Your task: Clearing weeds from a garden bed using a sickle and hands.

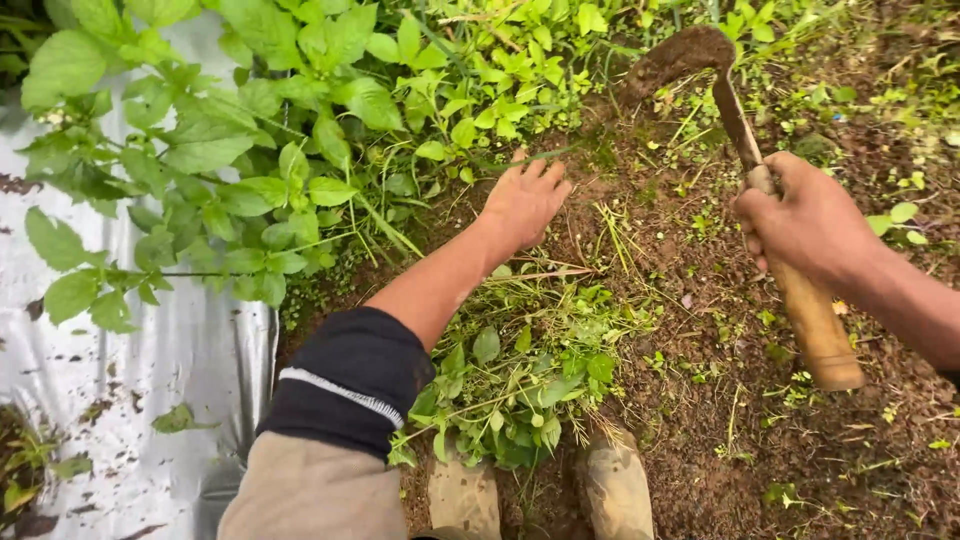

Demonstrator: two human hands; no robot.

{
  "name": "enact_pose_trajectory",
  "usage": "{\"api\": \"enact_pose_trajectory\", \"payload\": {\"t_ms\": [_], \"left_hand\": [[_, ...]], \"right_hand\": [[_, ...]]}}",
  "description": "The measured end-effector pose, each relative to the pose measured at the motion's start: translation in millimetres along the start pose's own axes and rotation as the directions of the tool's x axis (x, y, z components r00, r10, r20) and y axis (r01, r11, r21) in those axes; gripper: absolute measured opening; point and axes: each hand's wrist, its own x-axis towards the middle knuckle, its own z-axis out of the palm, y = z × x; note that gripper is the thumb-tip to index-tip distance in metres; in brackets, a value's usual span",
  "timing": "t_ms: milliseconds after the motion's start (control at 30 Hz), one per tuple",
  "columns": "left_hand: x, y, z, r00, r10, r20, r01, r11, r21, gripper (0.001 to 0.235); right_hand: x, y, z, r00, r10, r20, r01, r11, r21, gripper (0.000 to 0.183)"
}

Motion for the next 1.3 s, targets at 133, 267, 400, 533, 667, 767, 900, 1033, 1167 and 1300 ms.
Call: {"api": "enact_pose_trajectory", "payload": {"t_ms": [133,267,400,533,667,767,900,1033,1167,1300], "left_hand": [[36,-6,-23,0.999,-0.035,-0.026,0.036,0.998,0.055,0.091],[54,-18,-40,0.977,-0.107,-0.182,0.123,0.989,0.077,0.09],[55,-31,-54,0.958,-0.187,-0.217,0.221,0.964,0.145,0.063],[86,-49,-32,0.929,-0.331,-0.166,0.348,0.934,0.085,0.063],[105,-53,-4,0.915,-0.393,-0.089,0.403,0.885,0.234,0.066],[137,-68,34,0.916,-0.39,-0.098,0.401,0.875,0.269,0.065],[202,-90,121,0.899,-0.402,-0.171,0.429,0.888,0.165,0.061],[209,-83,137,0.862,-0.449,-0.234,0.462,0.887,-0.002,0.048],[177,-80,99,0.837,-0.51,-0.2,0.468,0.855,-0.223,0.037],[186,-81,101,0.851,-0.52,-0.074,0.458,0.804,-0.379,0.032]], "right_hand": [[6,29,-1,0.999,0.014,-0.048,-0.002,0.971,0.238,0.005],[19,53,14,0.993,-0.04,-0.115,0.078,0.931,0.358,0.013],[51,58,54,0.991,-0.051,-0.121,0.113,0.797,0.593,0.02],[80,64,101,0.997,-0.063,-0.055,0.083,0.66,0.746,0.027],[91,74,123,0.997,0.015,-0.07,0.037,0.737,0.675,0.025],[105,65,125,0.977,0.017,-0.214,0.149,0.665,0.732,0.023],[119,33,139,0.937,0.113,-0.329,0.217,0.548,0.808,0.032],[119,68,148,0.998,-0.037,0.046,0.002,0.798,0.603,0.029],[111,43,141,0.992,-0.08,-0.097,0.124,0.771,0.625,0.017],[128,26,138,0.955,-0.013,-0.297,0.26,0.525,0.81,0.01]]}}
